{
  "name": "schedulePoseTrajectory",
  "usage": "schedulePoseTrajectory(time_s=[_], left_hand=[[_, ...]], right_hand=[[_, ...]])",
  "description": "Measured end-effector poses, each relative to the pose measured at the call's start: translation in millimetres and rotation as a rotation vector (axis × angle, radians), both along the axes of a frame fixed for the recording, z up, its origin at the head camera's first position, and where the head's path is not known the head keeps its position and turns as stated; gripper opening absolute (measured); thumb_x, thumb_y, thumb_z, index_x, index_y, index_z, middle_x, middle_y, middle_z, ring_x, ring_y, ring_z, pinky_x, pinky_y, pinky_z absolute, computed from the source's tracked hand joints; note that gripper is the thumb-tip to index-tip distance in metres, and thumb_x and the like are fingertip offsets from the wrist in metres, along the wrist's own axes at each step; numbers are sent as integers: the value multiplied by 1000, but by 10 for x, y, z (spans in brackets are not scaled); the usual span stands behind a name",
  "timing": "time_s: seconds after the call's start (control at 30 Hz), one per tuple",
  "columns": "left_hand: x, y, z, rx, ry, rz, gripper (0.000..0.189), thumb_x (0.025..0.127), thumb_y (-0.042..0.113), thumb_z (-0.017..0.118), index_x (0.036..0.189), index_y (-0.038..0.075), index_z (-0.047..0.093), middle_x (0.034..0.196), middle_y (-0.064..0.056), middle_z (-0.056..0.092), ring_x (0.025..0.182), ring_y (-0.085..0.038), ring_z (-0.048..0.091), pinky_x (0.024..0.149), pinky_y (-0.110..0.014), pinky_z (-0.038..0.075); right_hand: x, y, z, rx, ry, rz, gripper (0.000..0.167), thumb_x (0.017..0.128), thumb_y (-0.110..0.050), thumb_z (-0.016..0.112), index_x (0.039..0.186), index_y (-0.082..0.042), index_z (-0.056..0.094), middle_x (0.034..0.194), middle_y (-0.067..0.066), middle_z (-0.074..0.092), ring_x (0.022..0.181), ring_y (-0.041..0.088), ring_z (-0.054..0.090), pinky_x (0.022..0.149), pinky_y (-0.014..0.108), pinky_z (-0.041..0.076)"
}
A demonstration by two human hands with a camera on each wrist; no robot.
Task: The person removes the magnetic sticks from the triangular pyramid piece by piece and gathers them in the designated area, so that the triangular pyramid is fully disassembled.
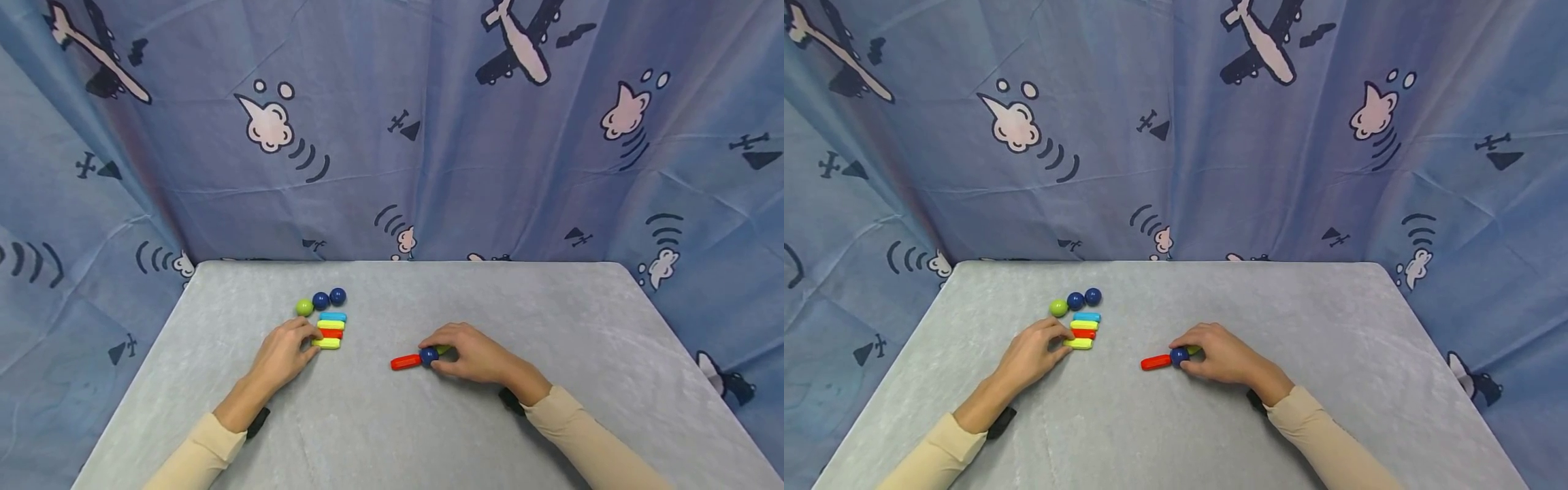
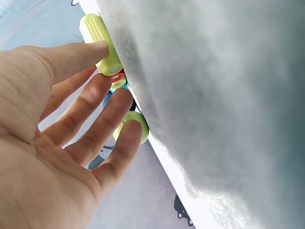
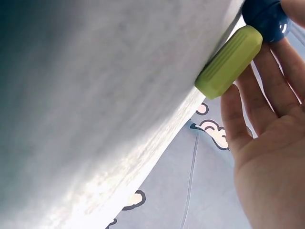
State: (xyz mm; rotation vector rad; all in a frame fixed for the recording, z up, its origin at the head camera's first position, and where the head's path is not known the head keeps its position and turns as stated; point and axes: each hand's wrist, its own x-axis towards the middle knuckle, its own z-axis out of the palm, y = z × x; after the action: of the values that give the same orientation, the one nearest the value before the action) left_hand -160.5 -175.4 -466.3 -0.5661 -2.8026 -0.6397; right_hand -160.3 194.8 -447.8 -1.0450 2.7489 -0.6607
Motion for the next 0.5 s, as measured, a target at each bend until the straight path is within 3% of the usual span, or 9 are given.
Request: schedulePoseTrajectory(time_s=[0.5], left_hand=[[4, 8, -8, 15, -8, 11, 20, 76, 9, 86, 93, 13, 76, 91, 3, 65, 75, -10, 53, 67, -28, 48]], right_hand=[[-11, -78, 4, 3, -30, 18, 33, 91, -27, 72, 124, -21, 70, 119, -8, 71, 110, 13, 64, 98, 42, 49]])
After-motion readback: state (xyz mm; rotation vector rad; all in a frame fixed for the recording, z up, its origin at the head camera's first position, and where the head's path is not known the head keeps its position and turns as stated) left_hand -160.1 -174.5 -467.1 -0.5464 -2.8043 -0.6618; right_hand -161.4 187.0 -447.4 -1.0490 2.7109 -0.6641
